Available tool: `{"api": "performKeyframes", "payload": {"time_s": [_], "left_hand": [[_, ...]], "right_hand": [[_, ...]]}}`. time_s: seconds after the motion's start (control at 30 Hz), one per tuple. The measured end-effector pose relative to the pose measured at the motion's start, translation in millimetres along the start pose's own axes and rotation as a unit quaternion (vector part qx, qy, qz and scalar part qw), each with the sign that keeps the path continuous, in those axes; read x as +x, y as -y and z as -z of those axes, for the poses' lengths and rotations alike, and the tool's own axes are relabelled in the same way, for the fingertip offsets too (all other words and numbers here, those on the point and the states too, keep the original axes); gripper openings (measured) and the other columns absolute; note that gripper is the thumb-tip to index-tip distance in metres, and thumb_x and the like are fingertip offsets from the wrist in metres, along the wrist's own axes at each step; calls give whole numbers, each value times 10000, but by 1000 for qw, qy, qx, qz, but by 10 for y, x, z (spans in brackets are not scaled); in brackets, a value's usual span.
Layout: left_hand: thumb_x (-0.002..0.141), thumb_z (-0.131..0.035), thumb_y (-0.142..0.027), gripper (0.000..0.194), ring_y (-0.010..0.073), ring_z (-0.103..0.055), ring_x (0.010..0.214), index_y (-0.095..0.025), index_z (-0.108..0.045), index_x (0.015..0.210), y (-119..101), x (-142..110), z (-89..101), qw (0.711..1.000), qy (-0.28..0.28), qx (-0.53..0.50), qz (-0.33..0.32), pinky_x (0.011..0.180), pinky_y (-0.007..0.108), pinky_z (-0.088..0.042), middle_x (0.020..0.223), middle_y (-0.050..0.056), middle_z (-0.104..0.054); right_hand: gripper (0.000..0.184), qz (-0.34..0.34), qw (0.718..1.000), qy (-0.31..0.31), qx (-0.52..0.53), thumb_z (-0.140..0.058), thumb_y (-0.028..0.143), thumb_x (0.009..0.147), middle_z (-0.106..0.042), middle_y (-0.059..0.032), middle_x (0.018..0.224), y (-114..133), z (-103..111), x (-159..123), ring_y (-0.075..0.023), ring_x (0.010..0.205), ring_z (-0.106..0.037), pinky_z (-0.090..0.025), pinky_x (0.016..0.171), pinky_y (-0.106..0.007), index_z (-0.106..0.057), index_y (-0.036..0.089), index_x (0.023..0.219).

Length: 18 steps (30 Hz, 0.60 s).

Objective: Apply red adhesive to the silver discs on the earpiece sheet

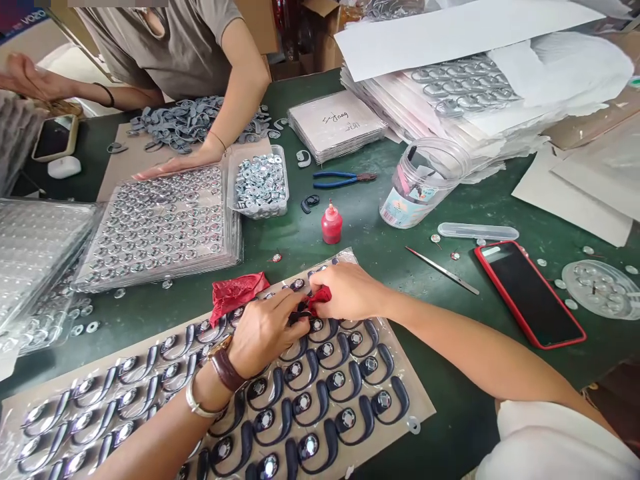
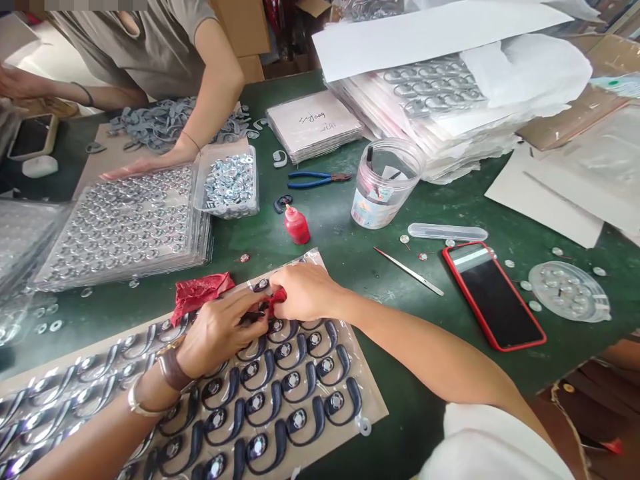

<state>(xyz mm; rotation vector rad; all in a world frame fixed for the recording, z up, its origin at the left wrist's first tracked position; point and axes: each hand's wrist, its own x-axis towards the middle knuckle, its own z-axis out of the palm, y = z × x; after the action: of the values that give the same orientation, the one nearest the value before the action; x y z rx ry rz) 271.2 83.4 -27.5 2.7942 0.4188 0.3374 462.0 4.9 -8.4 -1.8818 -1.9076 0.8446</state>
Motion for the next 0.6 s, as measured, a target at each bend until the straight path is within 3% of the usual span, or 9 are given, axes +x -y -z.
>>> {"api": "performKeyframes", "payload": {"time_s": [0.33, 0.47, 0.53, 0.6], "left_hand": [[873, -531, -217, 247, 120, -620, 646, -160, -619, 1097, 9, -28, -11, 1000, 1, 2, -2, 610, 208, -477, 785, 18, -653], [887, -544, -221, 186, 123, -628, 639, -174, -634, 1043, -58, -31, 45, 1000, 4, 11, -6, 578, 217, -468, 823, 15, -663], [894, -546, -208, 188, 129, -632, 643, -180, -635, 1057, -105, -32, 80, 1000, 3, 11, -7, 563, 225, -461, 838, 12, -667], [898, -548, -198, 206, 132, -632, 647, -181, -629, 1086, -147, -36, 106, 1000, -7, 4, -3, 560, 231, -460, 847, 11, -667]], "right_hand": [[195, -25, 997, -37, 55, -652, 262, 663, -466, 51, 531, -23, -2, 48, -100, 530, -375, -226, 520, -246, -488, 194, 585], [127, -40, 994, -43, 94, -623, 277, 747, -523, 59, 582, -73, 330, -85, -90, 534, -427, -263, 527, -224, -541, 201, 687], [157, -69, 995, -63, 33, -609, 362, 821, -594, 42, 631, -111, 531, -197, -103, 543, -476, -268, 540, -234, -603, 213, 773], [230, -101, 987, -77, -96, -598, 433, 859, -631, 9, 649, -148, 666, -306, -137, 565, -524, -269, 551, -251, -632, 210, 813]]}}
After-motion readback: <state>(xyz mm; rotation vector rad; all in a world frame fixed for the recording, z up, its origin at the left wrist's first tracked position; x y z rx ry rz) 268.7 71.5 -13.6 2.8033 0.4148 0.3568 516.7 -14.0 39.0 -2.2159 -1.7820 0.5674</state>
